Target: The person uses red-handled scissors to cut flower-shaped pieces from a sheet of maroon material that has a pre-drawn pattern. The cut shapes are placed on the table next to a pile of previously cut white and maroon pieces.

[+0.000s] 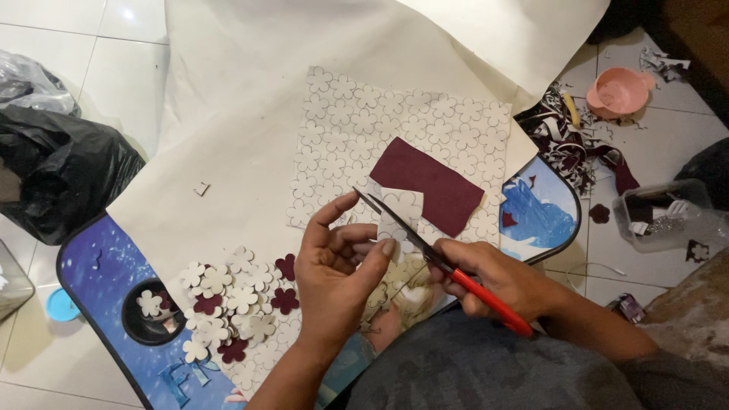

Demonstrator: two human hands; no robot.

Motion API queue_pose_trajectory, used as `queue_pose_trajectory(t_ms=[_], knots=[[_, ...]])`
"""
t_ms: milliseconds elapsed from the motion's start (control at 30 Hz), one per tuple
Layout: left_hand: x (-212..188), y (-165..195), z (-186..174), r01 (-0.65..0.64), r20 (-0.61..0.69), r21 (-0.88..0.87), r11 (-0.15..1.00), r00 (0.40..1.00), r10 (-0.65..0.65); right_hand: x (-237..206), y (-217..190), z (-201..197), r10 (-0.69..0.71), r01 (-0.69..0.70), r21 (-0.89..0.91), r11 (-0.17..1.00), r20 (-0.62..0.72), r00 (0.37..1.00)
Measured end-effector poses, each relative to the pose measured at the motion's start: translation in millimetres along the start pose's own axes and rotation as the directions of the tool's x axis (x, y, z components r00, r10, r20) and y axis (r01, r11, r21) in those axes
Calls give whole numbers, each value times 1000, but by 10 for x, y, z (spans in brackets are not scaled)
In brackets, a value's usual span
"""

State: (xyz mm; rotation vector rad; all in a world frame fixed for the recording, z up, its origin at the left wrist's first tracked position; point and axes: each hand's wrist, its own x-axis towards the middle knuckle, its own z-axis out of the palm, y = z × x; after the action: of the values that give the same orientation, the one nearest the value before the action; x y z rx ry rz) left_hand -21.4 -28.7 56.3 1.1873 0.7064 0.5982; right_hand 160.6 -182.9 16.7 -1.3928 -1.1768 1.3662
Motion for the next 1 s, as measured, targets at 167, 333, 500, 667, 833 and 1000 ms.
queue_pose_trajectory(t_ms=[167, 333, 500, 667, 833, 1000], knots=[[19, -1, -33, -49, 6, 3, 999, 999, 49, -23, 75, -23, 13, -13, 11, 1000, 8, 1000], [28, -3, -56, -60, -15, 32, 998, 998, 60, -43, 91, -61, 4, -4, -8, 1000, 26, 1000], [48, -32, -54, -114, -55, 36, 993, 992, 116, -39, 80, -53, -15, 15, -13, 1000, 33, 999], [8, -78, 52, -81, -24, -169, 982, 997, 78, -35, 34, -10, 0, 0, -28, 1000, -8, 1000], [-22, -42, 70, -23, 29, -98, 995, 999, 26, -32, -68, -31, 10, -9, -90, 996, 18, 1000], [-49, 14, 93, 26, 58, -45, 999, 998, -23, -38, -172, -57, -12, 20, -141, 990, 53, 999]])
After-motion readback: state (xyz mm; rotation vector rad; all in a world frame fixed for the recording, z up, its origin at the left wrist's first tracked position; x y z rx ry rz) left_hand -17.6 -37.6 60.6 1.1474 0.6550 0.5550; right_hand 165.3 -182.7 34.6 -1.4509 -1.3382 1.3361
